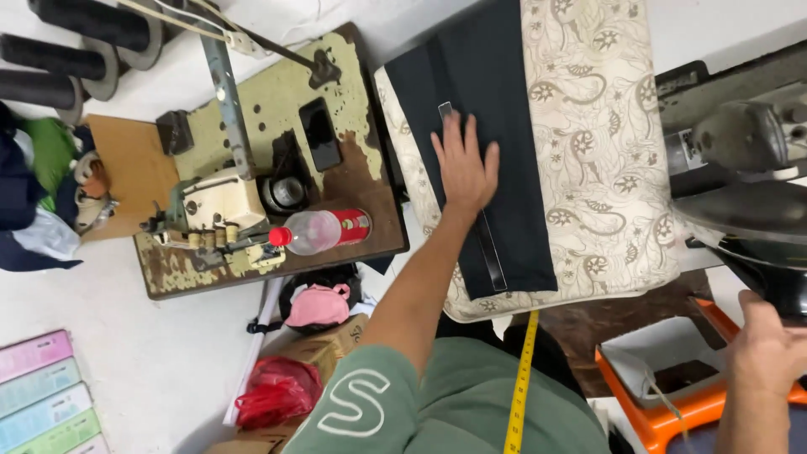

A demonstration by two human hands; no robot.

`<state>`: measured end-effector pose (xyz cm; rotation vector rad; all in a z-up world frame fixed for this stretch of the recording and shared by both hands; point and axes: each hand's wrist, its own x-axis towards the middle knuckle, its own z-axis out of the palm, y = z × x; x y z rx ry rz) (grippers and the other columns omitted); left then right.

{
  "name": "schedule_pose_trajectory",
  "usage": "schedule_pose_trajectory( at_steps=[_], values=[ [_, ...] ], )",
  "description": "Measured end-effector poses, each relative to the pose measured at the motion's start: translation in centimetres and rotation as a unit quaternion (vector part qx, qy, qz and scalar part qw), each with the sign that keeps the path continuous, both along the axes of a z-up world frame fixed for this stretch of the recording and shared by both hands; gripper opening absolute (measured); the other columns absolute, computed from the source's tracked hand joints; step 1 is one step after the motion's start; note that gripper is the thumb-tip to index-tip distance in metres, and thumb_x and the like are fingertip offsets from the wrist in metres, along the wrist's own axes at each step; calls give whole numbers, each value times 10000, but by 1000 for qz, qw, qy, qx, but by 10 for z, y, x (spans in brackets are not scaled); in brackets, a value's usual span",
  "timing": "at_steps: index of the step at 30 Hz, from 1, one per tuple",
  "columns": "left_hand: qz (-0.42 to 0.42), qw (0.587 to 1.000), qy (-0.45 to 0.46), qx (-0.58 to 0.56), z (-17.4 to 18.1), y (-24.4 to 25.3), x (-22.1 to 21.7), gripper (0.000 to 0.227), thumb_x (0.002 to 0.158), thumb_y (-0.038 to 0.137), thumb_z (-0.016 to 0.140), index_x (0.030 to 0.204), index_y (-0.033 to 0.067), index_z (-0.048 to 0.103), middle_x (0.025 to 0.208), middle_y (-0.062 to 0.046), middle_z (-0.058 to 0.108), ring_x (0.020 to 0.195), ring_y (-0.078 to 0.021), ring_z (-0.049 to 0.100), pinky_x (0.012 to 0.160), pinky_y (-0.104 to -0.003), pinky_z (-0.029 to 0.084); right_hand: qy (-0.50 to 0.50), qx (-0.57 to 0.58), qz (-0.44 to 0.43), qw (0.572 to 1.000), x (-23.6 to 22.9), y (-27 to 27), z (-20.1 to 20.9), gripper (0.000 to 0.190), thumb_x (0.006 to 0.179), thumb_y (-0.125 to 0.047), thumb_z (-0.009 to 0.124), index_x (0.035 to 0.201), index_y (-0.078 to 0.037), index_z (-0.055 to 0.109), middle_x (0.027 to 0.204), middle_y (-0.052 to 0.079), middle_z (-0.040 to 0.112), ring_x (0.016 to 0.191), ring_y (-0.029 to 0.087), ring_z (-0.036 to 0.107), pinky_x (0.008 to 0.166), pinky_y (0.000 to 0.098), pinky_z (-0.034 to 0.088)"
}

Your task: The person irons a pair of black trousers on a patterned ironing board. They repeatedly spray the fabric with water from a plastic bottle and use a metal ruler to press down the creases while ironing. The person also folds and adjusts the trousers multiple times during the process.

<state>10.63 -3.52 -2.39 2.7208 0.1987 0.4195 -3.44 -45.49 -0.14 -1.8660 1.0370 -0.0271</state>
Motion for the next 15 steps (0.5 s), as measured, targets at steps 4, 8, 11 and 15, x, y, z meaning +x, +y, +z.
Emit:
schedule_pose_trajectory(
  at_steps=[4,8,11,15],
  values=[
    [7,1000,11,17,-15,9,17,654,1088,463,400,1543,-7,413,1676,-249,259,1589,-440,255,1313,-639,221,-150,-80,150,974,-26,1,-6,121,1121,-22,697,1191,71,663,1179,106,640,1096,225,621,977,398,535],
    [15,996,65,54,-18,6,14,688,1059,502,421,1566,37,406,1697,-211,239,1622,-409,205,1362,-590,205,-444,593,-302,601,-103,-2,-100,118,1070,-175,687,967,-118,692,960,5,668,984,118,675,1044,268,629],
    [32,992,84,85,-10,2,15,689,1037,527,455,1563,82,440,1688,-171,295,1616,-366,236,1350,-612,204,-256,-18,307,916,-70,184,-1,218,930,65,599,1129,-19,630,1083,152,632,991,269,611,955,375,497],
    [1,994,92,64,-15,8,18,727,1032,567,457,1575,84,422,1693,-173,274,1612,-393,227,1333,-609,208,-259,9,558,788,-19,289,-52,348,813,-182,640,1145,-142,734,1075,97,700,1064,320,638,975,493,459]
  ],
)
